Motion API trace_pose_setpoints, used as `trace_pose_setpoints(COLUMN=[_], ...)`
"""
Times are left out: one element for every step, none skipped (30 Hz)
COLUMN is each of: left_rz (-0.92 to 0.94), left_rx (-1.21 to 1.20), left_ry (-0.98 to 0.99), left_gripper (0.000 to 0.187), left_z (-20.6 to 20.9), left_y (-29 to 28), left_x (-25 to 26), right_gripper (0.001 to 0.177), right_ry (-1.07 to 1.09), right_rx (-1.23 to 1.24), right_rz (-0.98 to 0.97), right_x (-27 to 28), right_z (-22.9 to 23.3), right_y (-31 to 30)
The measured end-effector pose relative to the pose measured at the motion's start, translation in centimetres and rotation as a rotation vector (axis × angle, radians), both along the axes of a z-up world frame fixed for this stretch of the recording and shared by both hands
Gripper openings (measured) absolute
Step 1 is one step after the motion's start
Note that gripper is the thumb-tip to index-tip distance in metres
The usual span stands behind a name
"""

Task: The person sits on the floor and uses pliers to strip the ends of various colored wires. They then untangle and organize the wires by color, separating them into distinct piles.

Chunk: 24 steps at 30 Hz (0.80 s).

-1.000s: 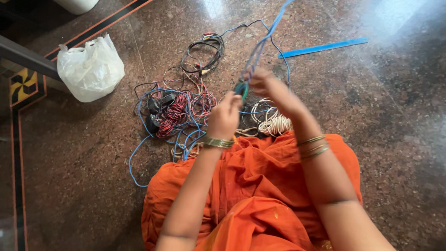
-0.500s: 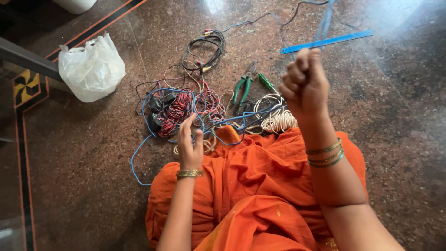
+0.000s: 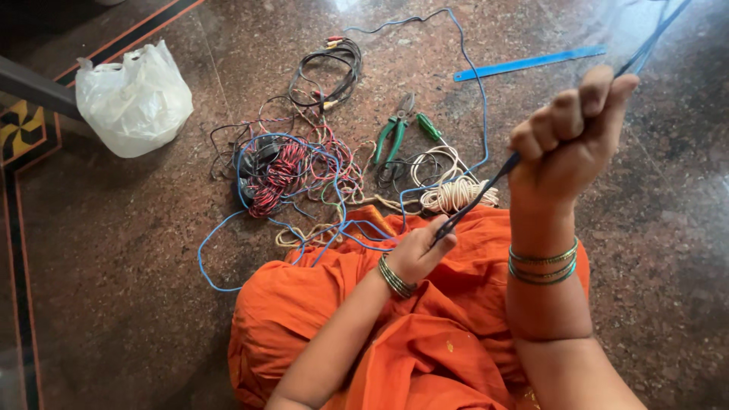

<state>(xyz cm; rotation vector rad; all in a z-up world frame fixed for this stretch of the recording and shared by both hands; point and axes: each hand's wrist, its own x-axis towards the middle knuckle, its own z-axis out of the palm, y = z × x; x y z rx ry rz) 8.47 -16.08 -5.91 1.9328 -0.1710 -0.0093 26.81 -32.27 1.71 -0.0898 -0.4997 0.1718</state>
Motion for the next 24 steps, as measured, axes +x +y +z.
trace_pose_setpoints(left_rz=[-0.001, -0.020, -0.039, -0.051, -0.040, -0.031, -0.022, 0.004, 0.030, 0.054, 0.070, 0.089, 0.109, 0.115, 0.121, 0.126, 0.144, 0.160, 0.175, 0.163, 0.152, 0.139, 0.106, 0.070], left_rx=[0.049, 0.019, -0.010, -0.038, 0.022, 0.081, 0.140, 0.197, 0.254, 0.311, 0.344, 0.378, 0.411, 0.433, 0.456, 0.480, 0.476, 0.473, 0.470, 0.446, 0.422, 0.394, 0.341, 0.289], left_ry=[-0.031, 0.013, 0.056, 0.097, 0.107, 0.125, 0.144, 0.166, 0.188, 0.204, 0.201, 0.194, 0.187, 0.215, 0.242, 0.273, 0.246, 0.219, 0.192, 0.210, 0.227, 0.246, 0.180, 0.110], left_gripper=[0.043, 0.045, 0.048, 0.051, 0.052, 0.052, 0.052, 0.050, 0.049, 0.047, 0.044, 0.041, 0.039, 0.038, 0.037, 0.036, 0.036, 0.036, 0.035, 0.036, 0.037, 0.038, 0.038, 0.038], left_z=[0.2, 0.6, 1.2, 1.8, 2.2, 2.5, 2.6, 2.6, 2.4, 2.1, 1.6, 1.1, 0.5, -0.1, -0.8, -1.4, -1.9, -2.3, -2.6, -2.9, -3.0, -3.0, -3.1, -3.0], left_y=[-0.3, -0.4, -0.5, -0.6, -0.9, -1.5, -2.0, -2.4, -2.8, -3.1, -3.3, -3.1, -2.9, -2.6, -2.3, -1.9, -1.4, -1.0, -0.5, -0.1, 0.5, 1.1, 1.8, 2.7], left_x=[-0.2, -0.4, -0.9, -1.2, -1.4, -1.7, -1.9, -1.8, -1.7, -1.3, -0.8, 0.0, 0.7, 1.3, 2.0, 2.3, 2.4, 2.5, 2.5, 2.5, 2.4, 2.2, 2.0, 2.0], right_gripper=[0.048, 0.048, 0.046, 0.046, 0.045, 0.046, 0.045, 0.045, 0.043, 0.043, 0.043, 0.044, 0.045, 0.046, 0.046, 0.044, 0.042, 0.040, 0.041, 0.042, 0.043, 0.044, 0.045, 0.045], right_ry=[0.012, 0.022, 0.049, 0.066, 0.083, 0.100, 0.087, 0.079, 0.041, 0.021, 0.003, 0.005, -0.011, -0.027, -0.061, -0.057, -0.052, -0.045, -0.040, -0.035, -0.038, -0.041, -0.053, -0.055], right_rx=[-0.008, -0.015, -0.016, -0.031, -0.046, -0.080, -0.162, -0.243, -0.372, -0.458, -0.544, -0.586, -0.611, -0.634, -0.638, -0.608, -0.577, -0.546, -0.538, -0.530, -0.513, -0.502, -0.480, -0.487], right_rz=[-0.049, -0.094, -0.133, -0.155, -0.176, -0.189, -0.252, -0.323, -0.444, -0.510, -0.576, -0.581, -0.558, -0.529, -0.472, -0.386, -0.300, -0.216, -0.234, -0.255, -0.260, -0.265, -0.253, -0.275], right_x=[0.5, 1.0, 1.3, 1.4, 1.5, 1.2, 0.7, 0.1, -0.8, -1.7, -2.6, -3.5, -4.5, -5.4, -6.3, -7.0, -7.4, -7.5, -7.3, -6.9, -6.3, -5.8, -5.1, -4.3], right_z=[-0.1, 0.0, 0.2, 0.5, 0.9, 1.1, 1.3, 1.6, 1.8, 2.0, 2.3, 2.6, 2.9, 3.1, 3.2, 3.4, 3.4, 3.5, 3.5, 3.5, 3.4, 3.2, 3.0, 2.7], right_y=[-0.3, -0.6, -0.9, -1.1, -1.3, -1.8, -1.9, -2.3, -1.8, -1.2, -0.5, 0.2, 1.1, 2.1, 3.1, 3.9, 4.5, 4.7, 4.7, 4.3, 3.8, 3.1, 2.3, 1.8])
